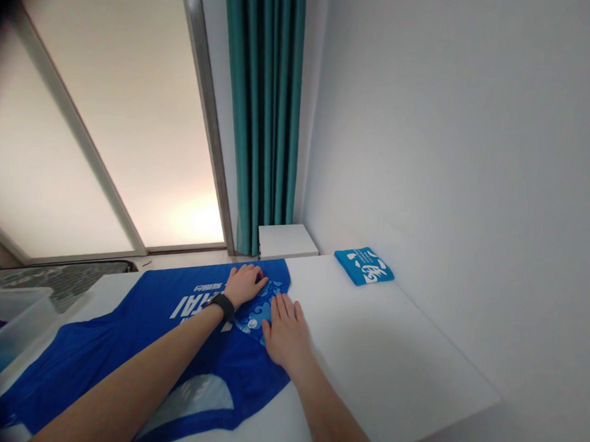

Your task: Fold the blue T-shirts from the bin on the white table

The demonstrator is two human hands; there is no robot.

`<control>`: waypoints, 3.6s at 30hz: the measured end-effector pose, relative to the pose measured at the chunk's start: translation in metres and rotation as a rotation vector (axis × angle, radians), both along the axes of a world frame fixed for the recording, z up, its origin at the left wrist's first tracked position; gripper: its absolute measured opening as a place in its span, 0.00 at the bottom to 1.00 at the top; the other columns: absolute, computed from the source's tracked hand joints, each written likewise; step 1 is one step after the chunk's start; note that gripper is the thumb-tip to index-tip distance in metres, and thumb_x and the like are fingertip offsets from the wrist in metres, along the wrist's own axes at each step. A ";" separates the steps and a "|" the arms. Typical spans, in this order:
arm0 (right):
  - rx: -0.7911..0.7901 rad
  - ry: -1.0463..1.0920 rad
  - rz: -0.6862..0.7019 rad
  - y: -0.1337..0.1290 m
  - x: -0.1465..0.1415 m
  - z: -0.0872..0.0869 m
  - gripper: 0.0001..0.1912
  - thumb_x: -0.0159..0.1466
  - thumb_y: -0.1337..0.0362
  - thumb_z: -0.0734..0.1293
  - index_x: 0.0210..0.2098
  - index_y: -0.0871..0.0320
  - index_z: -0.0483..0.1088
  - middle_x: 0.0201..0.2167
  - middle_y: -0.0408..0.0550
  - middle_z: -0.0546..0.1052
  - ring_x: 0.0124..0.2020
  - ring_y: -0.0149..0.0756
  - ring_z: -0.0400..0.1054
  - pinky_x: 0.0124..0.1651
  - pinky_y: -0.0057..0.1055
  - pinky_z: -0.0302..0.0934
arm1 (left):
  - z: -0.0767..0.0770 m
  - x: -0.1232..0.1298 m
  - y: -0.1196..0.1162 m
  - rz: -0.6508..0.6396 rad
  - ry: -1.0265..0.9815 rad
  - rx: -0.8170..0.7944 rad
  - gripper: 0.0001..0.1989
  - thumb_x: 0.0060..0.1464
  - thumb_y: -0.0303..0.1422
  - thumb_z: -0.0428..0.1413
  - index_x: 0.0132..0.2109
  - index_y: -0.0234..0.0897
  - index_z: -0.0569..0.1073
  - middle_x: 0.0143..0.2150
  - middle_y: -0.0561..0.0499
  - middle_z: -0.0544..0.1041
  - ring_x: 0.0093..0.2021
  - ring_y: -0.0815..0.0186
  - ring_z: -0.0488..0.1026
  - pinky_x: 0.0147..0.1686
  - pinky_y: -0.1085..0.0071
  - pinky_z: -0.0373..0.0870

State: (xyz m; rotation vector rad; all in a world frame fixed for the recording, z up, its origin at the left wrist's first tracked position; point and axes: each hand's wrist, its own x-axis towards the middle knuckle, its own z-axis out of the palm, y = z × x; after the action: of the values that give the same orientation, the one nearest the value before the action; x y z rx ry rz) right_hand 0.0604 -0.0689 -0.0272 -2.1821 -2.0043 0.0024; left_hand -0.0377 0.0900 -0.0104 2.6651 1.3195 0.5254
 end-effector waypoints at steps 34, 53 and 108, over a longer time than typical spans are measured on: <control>-0.002 -0.032 0.006 0.002 0.008 -0.003 0.31 0.71 0.55 0.47 0.68 0.65 0.50 0.70 0.54 0.50 0.71 0.42 0.41 0.70 0.47 0.37 | -0.032 -0.035 -0.053 -0.394 0.107 0.120 0.27 0.67 0.43 0.39 0.68 0.38 0.57 0.70 0.44 0.57 0.70 0.58 0.52 0.66 0.54 0.50; -0.043 -0.019 -0.009 0.002 0.007 0.006 0.30 0.70 0.57 0.51 0.68 0.66 0.52 0.69 0.55 0.52 0.70 0.43 0.43 0.69 0.45 0.38 | -0.036 -0.113 -0.061 -0.345 0.055 0.074 0.28 0.68 0.45 0.39 0.69 0.41 0.54 0.70 0.45 0.56 0.70 0.60 0.52 0.67 0.54 0.49; -0.047 0.028 0.121 0.004 0.022 0.002 0.36 0.70 0.45 0.47 0.69 0.63 0.48 0.71 0.53 0.45 0.71 0.42 0.36 0.70 0.46 0.35 | -0.037 -0.116 -0.066 -0.363 0.062 0.148 0.28 0.68 0.46 0.36 0.69 0.43 0.54 0.70 0.48 0.56 0.70 0.60 0.51 0.67 0.53 0.48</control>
State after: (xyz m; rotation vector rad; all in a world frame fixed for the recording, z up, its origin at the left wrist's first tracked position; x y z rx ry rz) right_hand 0.0822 -0.0651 -0.0256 -2.0722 -2.1381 0.0972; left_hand -0.1539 0.0243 -0.0479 2.9667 0.8038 0.5122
